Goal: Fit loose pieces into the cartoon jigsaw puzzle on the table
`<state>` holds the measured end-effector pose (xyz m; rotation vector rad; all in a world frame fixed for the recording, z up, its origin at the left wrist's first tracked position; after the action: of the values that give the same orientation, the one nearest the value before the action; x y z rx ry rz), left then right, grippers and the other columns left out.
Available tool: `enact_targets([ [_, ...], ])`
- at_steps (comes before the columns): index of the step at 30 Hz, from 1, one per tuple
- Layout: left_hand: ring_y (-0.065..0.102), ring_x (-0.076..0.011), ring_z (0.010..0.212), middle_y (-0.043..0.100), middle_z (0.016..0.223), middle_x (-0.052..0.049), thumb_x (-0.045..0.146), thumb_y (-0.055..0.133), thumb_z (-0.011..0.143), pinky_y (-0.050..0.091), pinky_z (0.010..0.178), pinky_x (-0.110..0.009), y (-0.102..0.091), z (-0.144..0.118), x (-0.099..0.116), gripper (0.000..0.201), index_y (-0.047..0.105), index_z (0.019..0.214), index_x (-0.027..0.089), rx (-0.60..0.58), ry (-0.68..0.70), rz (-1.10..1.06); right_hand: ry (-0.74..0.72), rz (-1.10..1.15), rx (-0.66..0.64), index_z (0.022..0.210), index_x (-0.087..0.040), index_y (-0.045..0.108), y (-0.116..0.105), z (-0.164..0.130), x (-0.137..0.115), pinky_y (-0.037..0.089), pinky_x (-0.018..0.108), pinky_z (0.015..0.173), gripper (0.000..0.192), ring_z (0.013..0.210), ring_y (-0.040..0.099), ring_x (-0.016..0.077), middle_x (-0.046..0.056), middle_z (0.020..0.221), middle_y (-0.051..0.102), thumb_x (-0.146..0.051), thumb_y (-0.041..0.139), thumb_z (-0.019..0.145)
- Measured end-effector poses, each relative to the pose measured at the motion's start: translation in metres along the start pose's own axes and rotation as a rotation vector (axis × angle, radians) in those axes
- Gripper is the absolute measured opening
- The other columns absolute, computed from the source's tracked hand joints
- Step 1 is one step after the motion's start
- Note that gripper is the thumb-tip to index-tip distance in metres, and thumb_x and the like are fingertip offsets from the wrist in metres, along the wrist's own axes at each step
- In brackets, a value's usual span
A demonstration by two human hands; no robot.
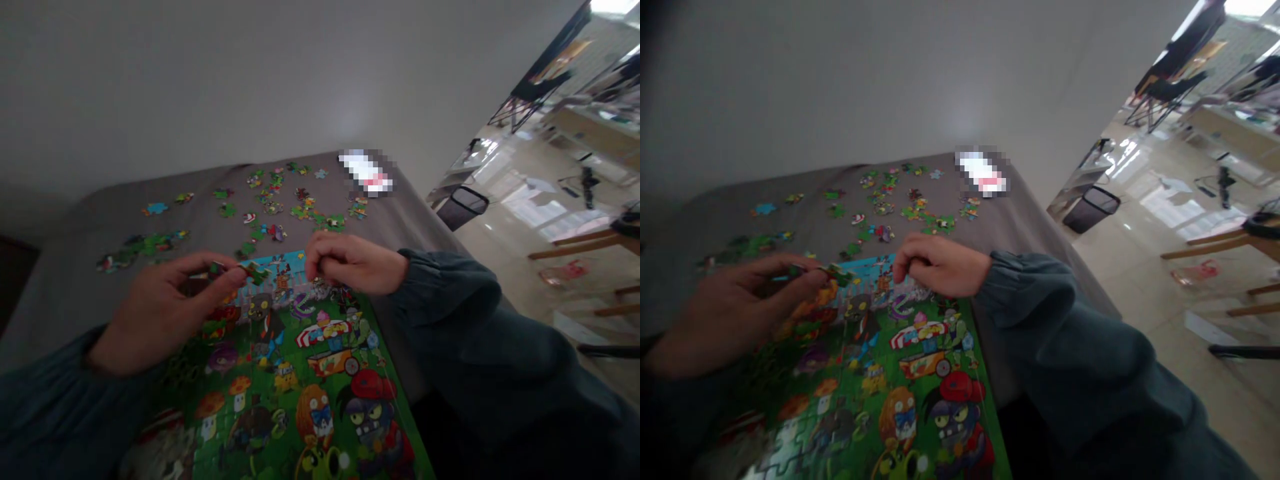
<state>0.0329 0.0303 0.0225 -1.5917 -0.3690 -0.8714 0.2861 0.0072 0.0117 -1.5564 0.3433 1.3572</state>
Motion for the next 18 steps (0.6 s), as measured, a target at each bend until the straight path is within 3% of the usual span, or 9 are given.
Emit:
enact_targets([
  [4, 0.049, -0.0170, 0.035, 0.061, 0.048, 0.007, 0.063, 0.063, 0.077, 0.032, 0.032, -0.030, 0.033, -0.020, 0.014, 0.026, 0.074, 0.069, 0.041, -0.184, 0.144, -0.048, -0.075, -0.032, -0.160, 0.088, -0.016, 0.058, 0.021, -0.004, -0.021, 0.043, 0.025, 0.069, 0.011, 0.073, 0.052, 0.0120, 0.001, 0.082, 0.059, -0.015, 0.047, 0.090],
  [7, 0.049, -0.0173, 0.034, 0.061, 0.047, 0.008, 0.061, 0.061, 0.079, 0.032, 0.031, -0.031, 0.041, -0.025, 0.016, 0.023, 0.073, 0.067, 0.045, -0.214, 0.215, -0.066, -0.076, -0.061, -0.267, 0.086, -0.017, 0.056, 0.027, -0.008, -0.026, 0.039, 0.024, 0.064, 0.008, 0.066, 0.048, 0.0108, -0.001, 0.075, 0.058, -0.017, 0.049, 0.090],
  [10, 0.048, -0.0172, 0.033, 0.058, 0.044, 0.008, 0.062, 0.060, 0.079, 0.031, 0.031, -0.031, 0.042, -0.025, 0.015, 0.026, 0.071, 0.065, 0.043, -0.178, 0.190, -0.071, -0.079, -0.059, -0.302, 0.086, -0.017, 0.057, 0.026, -0.011, -0.026, 0.039, 0.023, 0.062, 0.005, 0.064, 0.048, 0.0099, -0.002, 0.073, 0.055, -0.019, 0.053, 0.088],
  [15, 0.053, -0.0170, 0.040, 0.067, 0.057, 0.005, 0.064, 0.061, 0.079, 0.036, 0.037, -0.032, 0.044, -0.025, 0.008, 0.031, 0.072, 0.070, 0.037, -0.127, 0.170, -0.075, -0.157, -0.065, -0.224, 0.089, -0.014, 0.062, 0.024, -0.007, -0.019, 0.042, 0.024, 0.066, 0.013, 0.069, 0.052, 0.0106, 0.001, 0.079, 0.060, -0.026, 0.058, 0.093],
  [18, 0.052, -0.0165, 0.041, 0.066, 0.056, 0.003, 0.065, 0.058, 0.082, 0.035, 0.038, -0.031, 0.046, -0.026, 0.005, 0.035, 0.071, 0.071, 0.033, -0.194, 0.209, -0.071, -0.152, -0.081, -0.027, 0.093, -0.015, 0.066, 0.018, -0.006, -0.014, 0.043, 0.025, 0.065, 0.011, 0.069, 0.052, 0.0107, 0.001, 0.083, 0.060, -0.025, 0.062, 0.092],
])
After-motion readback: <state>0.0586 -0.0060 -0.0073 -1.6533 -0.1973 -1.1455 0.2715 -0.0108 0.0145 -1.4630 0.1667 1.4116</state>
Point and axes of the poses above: each hand's wrist, its own z-axis towards the middle knuckle, its own y-axis out of the palm, x = y × z, the point moved 2 cm from there along z, towards the middle knuckle
